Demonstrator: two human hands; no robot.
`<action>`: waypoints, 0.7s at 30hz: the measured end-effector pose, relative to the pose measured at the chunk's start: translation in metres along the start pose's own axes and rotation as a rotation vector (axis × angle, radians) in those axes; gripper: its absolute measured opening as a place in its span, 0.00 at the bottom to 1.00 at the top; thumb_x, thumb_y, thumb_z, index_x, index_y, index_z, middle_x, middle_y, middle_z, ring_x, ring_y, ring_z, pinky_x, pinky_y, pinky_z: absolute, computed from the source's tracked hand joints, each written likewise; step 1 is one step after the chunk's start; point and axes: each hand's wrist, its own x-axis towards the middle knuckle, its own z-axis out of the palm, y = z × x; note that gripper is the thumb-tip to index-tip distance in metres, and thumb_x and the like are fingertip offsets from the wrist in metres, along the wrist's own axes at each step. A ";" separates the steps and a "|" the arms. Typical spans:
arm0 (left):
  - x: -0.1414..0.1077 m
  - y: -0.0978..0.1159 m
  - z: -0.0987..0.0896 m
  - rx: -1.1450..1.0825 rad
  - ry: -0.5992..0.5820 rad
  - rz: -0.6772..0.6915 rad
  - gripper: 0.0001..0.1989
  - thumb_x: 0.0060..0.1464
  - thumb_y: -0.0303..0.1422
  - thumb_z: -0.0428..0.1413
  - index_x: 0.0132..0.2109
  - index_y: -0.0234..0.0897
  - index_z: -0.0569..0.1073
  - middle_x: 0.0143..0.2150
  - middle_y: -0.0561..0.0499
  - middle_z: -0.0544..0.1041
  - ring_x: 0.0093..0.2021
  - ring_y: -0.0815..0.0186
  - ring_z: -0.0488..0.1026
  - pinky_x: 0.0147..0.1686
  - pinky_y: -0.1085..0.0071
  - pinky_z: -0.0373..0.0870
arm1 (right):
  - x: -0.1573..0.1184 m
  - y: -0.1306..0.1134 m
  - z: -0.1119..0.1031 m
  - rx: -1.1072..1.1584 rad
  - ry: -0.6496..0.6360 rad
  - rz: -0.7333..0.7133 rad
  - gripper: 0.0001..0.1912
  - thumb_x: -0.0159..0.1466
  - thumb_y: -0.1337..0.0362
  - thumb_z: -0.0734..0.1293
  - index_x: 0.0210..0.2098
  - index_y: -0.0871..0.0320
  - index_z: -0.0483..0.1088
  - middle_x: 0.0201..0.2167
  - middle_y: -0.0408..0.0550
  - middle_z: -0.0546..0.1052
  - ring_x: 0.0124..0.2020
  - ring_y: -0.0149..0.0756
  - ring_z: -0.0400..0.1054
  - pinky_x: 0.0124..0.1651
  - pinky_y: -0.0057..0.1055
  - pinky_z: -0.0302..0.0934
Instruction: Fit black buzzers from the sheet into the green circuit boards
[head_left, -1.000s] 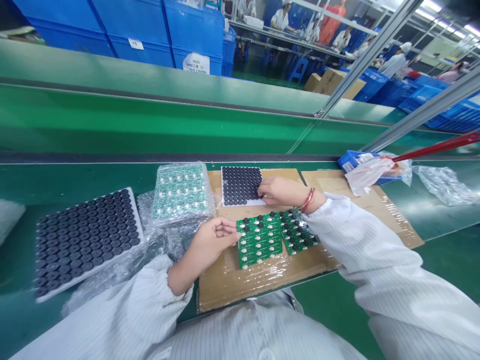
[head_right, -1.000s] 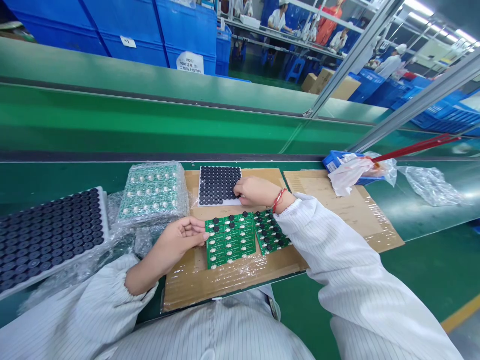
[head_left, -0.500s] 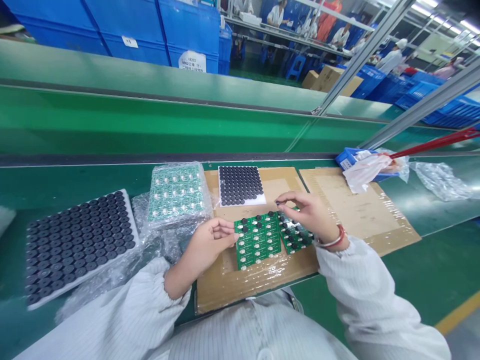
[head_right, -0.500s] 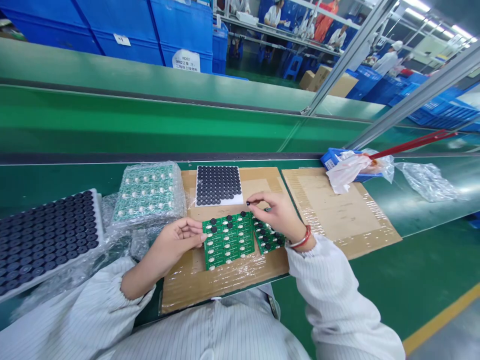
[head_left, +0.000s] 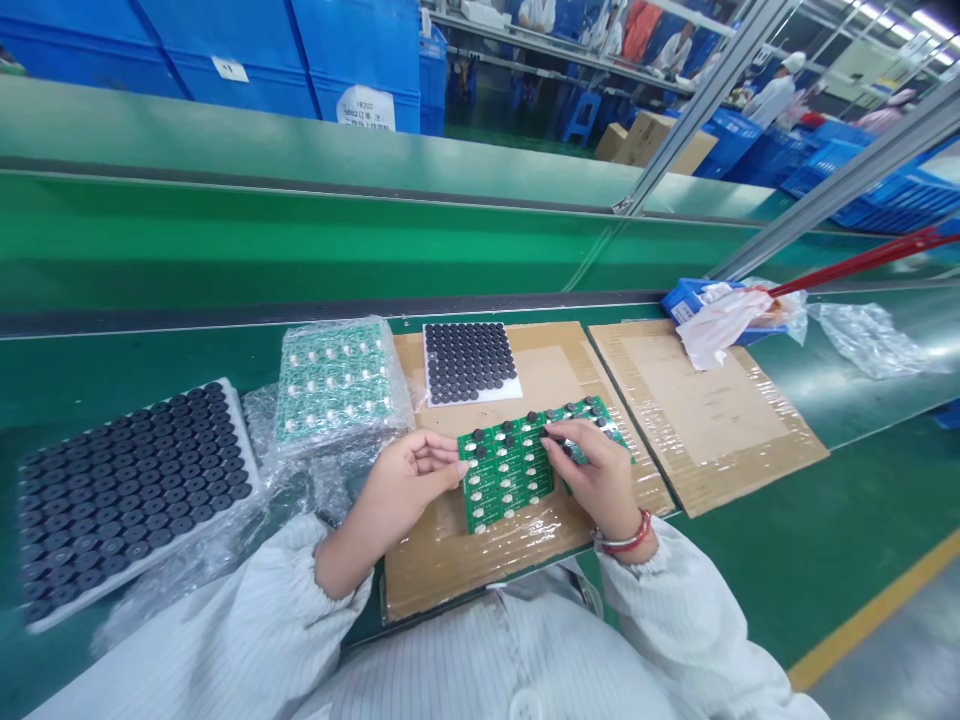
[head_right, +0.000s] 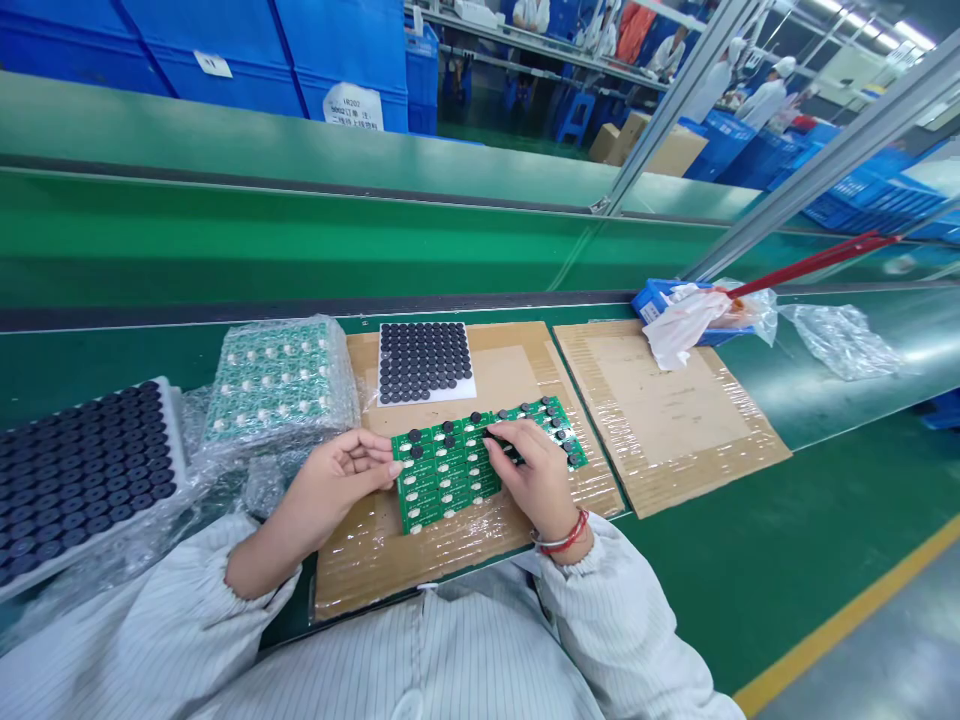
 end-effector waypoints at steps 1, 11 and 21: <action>0.000 0.000 0.000 -0.003 -0.002 0.006 0.13 0.38 0.30 0.64 0.33 0.34 0.70 0.27 0.56 0.72 0.29 0.74 0.70 0.30 0.77 0.69 | 0.000 -0.001 0.001 -0.008 0.012 -0.004 0.07 0.64 0.70 0.65 0.41 0.55 0.69 0.37 0.45 0.74 0.38 0.36 0.69 0.43 0.34 0.65; 0.000 -0.005 0.000 -0.016 -0.015 0.042 0.12 0.39 0.31 0.64 0.33 0.34 0.71 0.29 0.56 0.73 0.31 0.75 0.71 0.32 0.78 0.70 | -0.003 0.000 0.000 -0.052 0.000 -0.121 0.12 0.64 0.73 0.64 0.46 0.54 0.67 0.39 0.47 0.73 0.40 0.38 0.68 0.43 0.38 0.66; -0.001 -0.004 -0.001 0.005 -0.027 0.039 0.12 0.39 0.30 0.64 0.33 0.35 0.71 0.28 0.57 0.73 0.31 0.75 0.71 0.33 0.77 0.70 | -0.007 0.006 0.001 -0.097 -0.065 -0.189 0.17 0.65 0.74 0.64 0.51 0.51 0.66 0.41 0.49 0.71 0.42 0.39 0.66 0.43 0.40 0.66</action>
